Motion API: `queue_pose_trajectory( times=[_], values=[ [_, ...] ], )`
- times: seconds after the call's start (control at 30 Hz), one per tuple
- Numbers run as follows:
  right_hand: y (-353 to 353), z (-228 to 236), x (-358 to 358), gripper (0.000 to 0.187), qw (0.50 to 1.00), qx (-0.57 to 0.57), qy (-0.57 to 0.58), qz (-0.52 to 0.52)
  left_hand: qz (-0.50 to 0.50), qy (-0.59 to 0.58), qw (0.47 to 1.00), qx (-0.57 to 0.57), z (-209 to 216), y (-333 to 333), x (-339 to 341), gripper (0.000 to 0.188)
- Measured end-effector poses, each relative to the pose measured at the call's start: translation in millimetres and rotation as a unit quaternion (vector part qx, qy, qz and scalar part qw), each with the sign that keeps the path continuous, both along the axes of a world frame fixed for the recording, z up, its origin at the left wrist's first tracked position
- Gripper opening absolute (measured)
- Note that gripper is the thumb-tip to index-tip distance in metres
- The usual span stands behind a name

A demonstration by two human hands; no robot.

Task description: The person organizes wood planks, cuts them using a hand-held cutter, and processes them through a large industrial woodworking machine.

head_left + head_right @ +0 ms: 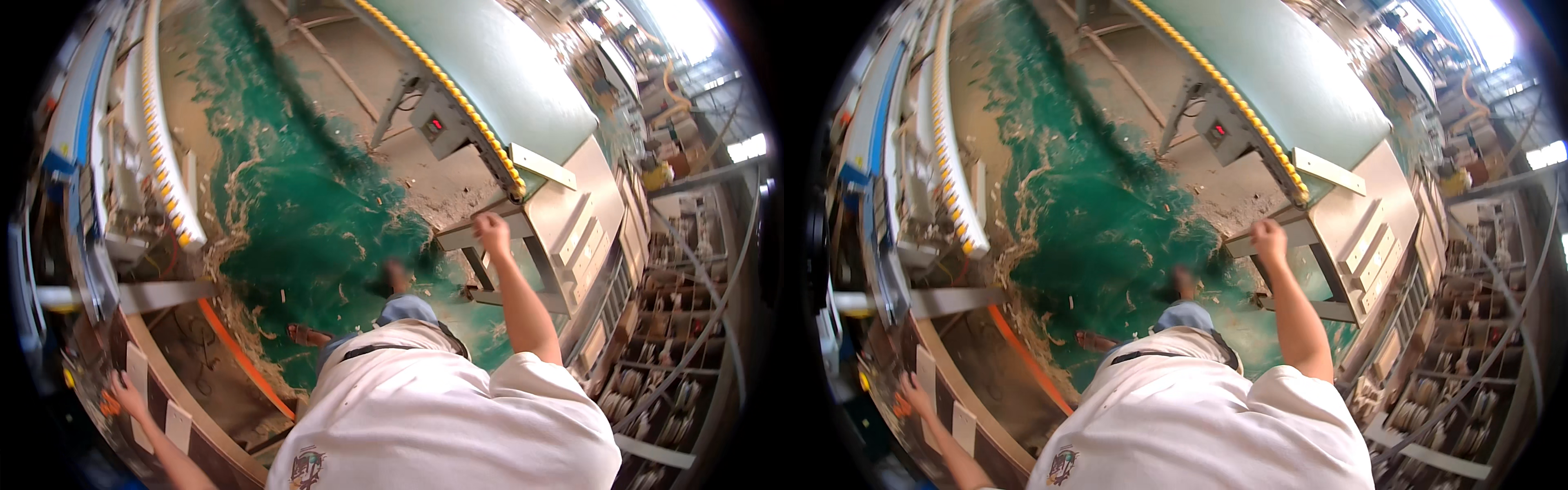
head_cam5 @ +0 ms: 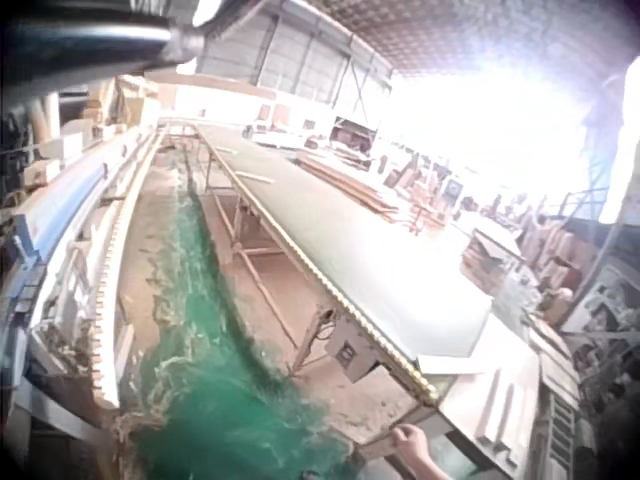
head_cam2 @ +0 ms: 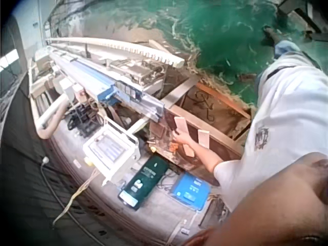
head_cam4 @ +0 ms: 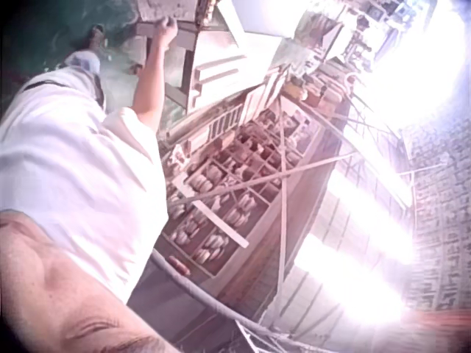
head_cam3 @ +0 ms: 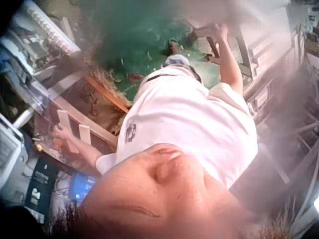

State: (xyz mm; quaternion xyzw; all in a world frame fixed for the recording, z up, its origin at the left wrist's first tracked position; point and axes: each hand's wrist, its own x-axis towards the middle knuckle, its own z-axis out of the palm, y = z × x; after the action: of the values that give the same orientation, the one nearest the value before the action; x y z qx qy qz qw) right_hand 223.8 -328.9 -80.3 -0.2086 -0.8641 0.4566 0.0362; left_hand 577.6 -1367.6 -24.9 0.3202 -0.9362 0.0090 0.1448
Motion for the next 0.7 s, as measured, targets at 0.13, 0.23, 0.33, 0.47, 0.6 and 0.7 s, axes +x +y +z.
queue_pose_trajectory(
  times=[0.13, 0.23, 0.33, 0.47, 0.6, 0.7],
  values=[
    [183.2, -0.8, -62.8, 0.039, 0.927, -0.162, 0.097, -0.325, 0.024, 0.112, 0.989, 0.090, -64.1, 187.1, -60.7, 0.032],
    [289.7, -18.2, -80.7, 0.052, 0.812, -0.354, 0.037, -0.463, 0.058, 0.119, 0.796, 0.591, -84.5, 436.5, -170.9, 0.024],
    [326.2, -54.7, -96.7, 0.052, 0.698, -0.583, 0.016, -0.416, -0.068, -0.075, 0.732, 0.674, -61.2, 633.3, -251.3, 0.031],
    [327.2, -60.4, -67.6, 0.031, 0.751, -0.543, 0.130, -0.352, -0.332, -0.267, 0.676, 0.601, -0.9, 849.5, -362.7, 0.029],
    [260.3, 17.5, -56.6, 0.029, 0.736, -0.579, 0.172, -0.305, -0.423, -0.337, 0.550, 0.637, 45.4, 982.3, -439.3, 0.032],
    [215.9, 63.0, -49.8, 0.036, 0.743, -0.580, 0.187, -0.277, -0.270, -0.267, 0.440, 0.814, 70.0, 1055.3, -470.4, 0.045]
  ],
)
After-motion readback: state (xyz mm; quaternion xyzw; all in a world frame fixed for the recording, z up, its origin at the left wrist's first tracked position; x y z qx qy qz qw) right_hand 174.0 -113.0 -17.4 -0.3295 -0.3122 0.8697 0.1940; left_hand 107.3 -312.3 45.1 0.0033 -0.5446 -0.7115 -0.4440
